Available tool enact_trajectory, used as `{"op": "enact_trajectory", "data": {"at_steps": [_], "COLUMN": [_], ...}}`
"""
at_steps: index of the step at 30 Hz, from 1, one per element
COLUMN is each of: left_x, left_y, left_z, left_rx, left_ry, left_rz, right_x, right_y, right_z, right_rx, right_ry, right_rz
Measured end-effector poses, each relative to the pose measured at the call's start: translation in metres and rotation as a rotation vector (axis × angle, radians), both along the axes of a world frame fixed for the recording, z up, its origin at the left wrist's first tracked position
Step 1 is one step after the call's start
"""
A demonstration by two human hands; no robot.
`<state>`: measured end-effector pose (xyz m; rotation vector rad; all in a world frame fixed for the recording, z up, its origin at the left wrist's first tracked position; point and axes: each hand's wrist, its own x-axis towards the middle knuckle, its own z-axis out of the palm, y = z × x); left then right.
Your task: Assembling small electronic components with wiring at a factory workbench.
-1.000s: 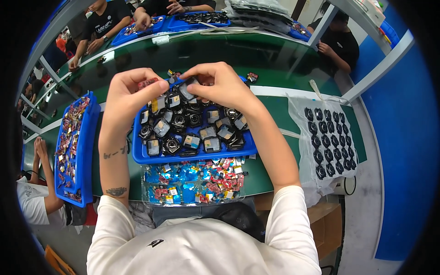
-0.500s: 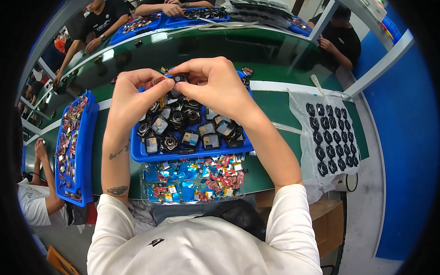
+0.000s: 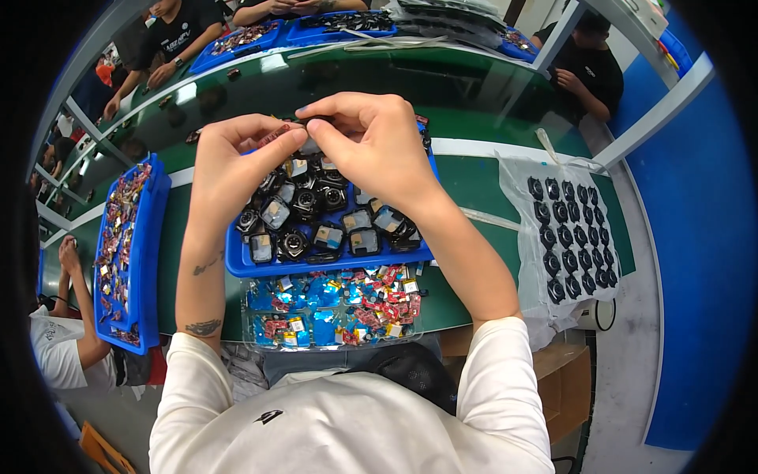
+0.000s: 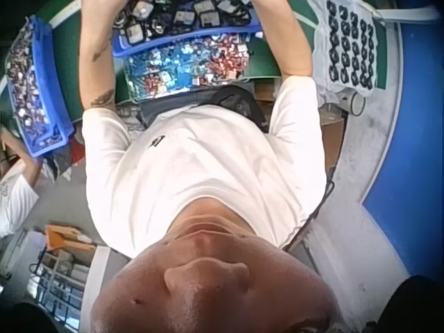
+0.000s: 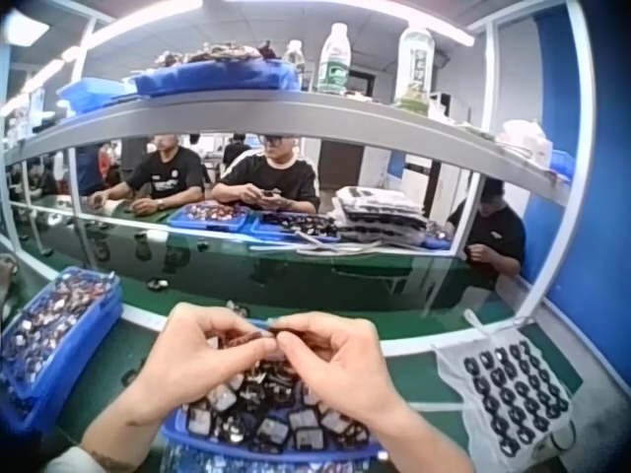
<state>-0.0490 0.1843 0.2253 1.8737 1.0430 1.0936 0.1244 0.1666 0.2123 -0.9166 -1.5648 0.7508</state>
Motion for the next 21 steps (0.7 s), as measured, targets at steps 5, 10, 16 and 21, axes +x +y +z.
{"op": "enact_trajectory", "data": {"at_steps": [5, 10, 16, 21], "left_x": [0.003, 0.001, -0.002, -0.001], "left_y": [0.0, 0.0, -0.001, 0.006], "left_z": [0.0, -0.001, 0.005, -0.004], "left_rx": [0.08, 0.198, -0.045, -0.306], "left_ry": [-0.202, -0.09, -0.168, -0.437], "left_rz": [-0.014, -0.014, -0.114, -0.338], "right_x": [0.006, 0.009, 0.009, 0.002], "right_y": [0.002, 0.001, 0.002, -0.004], "right_z": [0.004, 0.007, 0.007, 0.006], "right_rx": [0.039, -0.072, -0.013, 0.138], "right_ry": [0.073, 0.161, 0.146, 0.086], "right_rz": [-0.071, 0.011, 0.022, -0.133]}}
